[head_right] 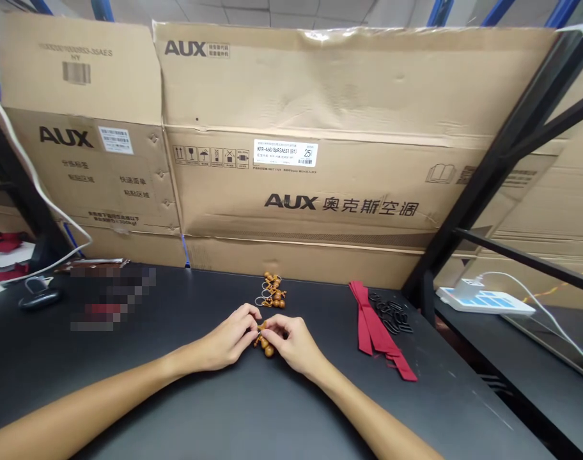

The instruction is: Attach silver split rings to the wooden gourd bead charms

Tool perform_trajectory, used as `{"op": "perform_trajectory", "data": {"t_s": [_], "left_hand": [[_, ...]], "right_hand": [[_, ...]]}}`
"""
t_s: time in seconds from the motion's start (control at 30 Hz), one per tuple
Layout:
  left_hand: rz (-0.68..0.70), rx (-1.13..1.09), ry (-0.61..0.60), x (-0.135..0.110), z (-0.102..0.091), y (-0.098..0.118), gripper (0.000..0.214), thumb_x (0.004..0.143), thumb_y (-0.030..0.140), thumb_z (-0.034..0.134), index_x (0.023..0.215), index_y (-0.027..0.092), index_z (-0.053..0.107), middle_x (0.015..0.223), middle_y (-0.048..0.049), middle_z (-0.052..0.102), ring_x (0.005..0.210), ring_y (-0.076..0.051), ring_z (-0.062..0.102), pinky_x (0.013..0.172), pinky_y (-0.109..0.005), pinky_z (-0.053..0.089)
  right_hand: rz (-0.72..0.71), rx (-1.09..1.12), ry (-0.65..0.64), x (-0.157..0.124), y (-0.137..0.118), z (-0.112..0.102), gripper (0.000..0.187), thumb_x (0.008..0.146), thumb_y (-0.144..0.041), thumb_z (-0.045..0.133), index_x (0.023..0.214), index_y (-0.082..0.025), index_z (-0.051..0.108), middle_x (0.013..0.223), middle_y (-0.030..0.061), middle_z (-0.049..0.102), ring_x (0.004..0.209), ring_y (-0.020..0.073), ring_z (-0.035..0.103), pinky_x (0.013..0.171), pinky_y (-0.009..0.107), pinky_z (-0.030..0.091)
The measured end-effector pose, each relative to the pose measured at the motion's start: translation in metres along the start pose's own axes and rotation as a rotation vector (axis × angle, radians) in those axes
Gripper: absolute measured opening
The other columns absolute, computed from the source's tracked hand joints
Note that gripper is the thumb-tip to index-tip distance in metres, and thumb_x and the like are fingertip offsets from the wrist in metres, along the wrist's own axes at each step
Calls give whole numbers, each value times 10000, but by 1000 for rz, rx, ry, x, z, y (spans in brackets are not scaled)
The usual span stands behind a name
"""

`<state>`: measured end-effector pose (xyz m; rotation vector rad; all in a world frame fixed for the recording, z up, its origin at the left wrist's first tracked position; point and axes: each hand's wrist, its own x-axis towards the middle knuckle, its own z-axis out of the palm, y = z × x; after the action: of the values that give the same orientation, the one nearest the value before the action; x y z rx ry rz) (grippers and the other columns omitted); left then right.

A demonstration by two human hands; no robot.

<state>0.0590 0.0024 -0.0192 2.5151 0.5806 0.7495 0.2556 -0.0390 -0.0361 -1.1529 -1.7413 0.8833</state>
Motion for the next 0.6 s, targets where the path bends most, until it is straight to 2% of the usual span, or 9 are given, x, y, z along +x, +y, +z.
{"op": "perform_trajectory", "data": {"t_s": [0.6], "left_hand": [[1,-41,-30,0,-3,3,199,971,203,374,811,183,491,1068,-83,508,999,-189,514,929,-351,447]], "right_hand": [[-34,-32,-14,0,-3,-2,251,895,-385,548,822,-171,658,735,11,688,651,137,600,640,240,457]]}}
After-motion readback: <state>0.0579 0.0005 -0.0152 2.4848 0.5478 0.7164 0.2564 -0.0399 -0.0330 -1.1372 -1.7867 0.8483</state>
